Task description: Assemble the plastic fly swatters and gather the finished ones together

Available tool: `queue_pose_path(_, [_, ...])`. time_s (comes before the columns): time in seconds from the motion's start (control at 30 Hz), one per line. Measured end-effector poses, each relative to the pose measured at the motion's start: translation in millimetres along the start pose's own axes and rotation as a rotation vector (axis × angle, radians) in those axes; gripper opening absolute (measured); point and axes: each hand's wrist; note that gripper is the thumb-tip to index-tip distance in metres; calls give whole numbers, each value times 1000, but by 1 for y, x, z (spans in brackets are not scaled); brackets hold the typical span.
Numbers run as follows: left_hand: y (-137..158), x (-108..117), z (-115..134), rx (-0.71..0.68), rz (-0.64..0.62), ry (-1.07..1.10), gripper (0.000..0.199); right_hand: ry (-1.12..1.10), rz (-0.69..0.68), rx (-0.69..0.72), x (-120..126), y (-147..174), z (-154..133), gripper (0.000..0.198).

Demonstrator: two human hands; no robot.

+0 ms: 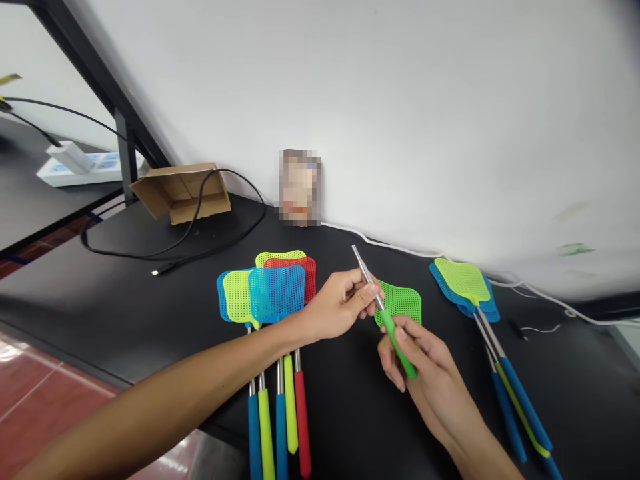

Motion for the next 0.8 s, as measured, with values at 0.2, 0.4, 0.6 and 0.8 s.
queue_pose_path(0.2, [3,-2,-2,1,-17,-15,40,49,-30,-22,-3,0,1,27])
queue_pose_path(0.4, [5,-1,4,-12,89,-200,44,954,400,442,7,-4,0,27])
queue_pose_path(0.6, [5,-2,8,30,14,-225,43,827,443,360,25,-13,-7,32])
queue_pose_path(0.8, [14,-10,12,127,-269,-281,34,221,222,271,22,-12,-8,29])
Point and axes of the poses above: each hand's wrist, its own y-axis away from the middle knuckle, its own x-axis out of the back of the hand, z = x × y, and after that the axes turned 5 degrees about x, right-handed
